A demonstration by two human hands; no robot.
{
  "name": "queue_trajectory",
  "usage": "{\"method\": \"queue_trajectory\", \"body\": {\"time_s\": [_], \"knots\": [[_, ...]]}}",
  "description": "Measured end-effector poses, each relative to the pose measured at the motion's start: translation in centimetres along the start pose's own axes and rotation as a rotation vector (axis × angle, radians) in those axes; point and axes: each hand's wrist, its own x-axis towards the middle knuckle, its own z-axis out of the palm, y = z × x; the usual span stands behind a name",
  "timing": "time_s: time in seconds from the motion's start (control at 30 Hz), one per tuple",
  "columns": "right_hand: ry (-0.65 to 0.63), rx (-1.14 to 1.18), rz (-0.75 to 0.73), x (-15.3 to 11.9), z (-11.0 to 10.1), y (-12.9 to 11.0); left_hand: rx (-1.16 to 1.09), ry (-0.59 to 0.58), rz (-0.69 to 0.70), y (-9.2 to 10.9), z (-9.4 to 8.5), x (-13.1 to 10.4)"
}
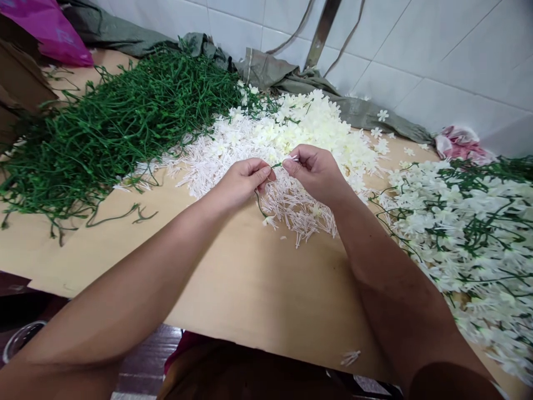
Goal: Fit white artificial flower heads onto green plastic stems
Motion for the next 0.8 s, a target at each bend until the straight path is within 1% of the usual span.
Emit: {"method": "queue_trajectory", "body": {"time_s": [0.17, 0.27, 0.33, 0.43, 0.5, 0.57, 0.63, 0.7, 0.8], "knots": [[0.06, -0.015, -0.006, 0.2, -0.4, -0.2, 0.025, 0.041, -0.07, 0.3, 0.2, -0.1], [0.042, -0.017, 0.031, 0.1, -0.1, -0.5, -0.054, 0.083, -0.08, 0.5, 0.3, -0.1], [-0.034, -0.045, 0.09, -0.2, 0.2, -0.9, -0.153, 0.125, -0.081, 0.6, 0.1, -0.1], [-0.27, -0.091, 0.161, -0.6, 0.7, -1.6, -0.272, 0.178, -0.102, 0.8, -0.4, 0.1], [-0.404, -0.076, 0.156, -0.7, 0.8, -1.9, -0.321, 0.203, -0.104, 0.8, -0.6, 0.2], [-0.469, -0.039, 0.139, -0.8, 0.7, -2.2, -0.353, 0.215, -0.099, 0.9, -0.8, 0.2], [-0.491, -0.025, 0.125, -0.8, 0.6, -2.4, -0.378, 0.222, -0.088, 0.9, -0.8, 0.2], [-0.485, -0.046, 0.104, -0.9, 0.7, -2.5, -0.399, 0.227, -0.079, 0.9, -0.8, 0.2], [-0.392, -0.114, 0.07, -1.1, 1.1, -2.8, -0.415, 0.232, -0.071, 0.9, -0.8, 0.2]]}}
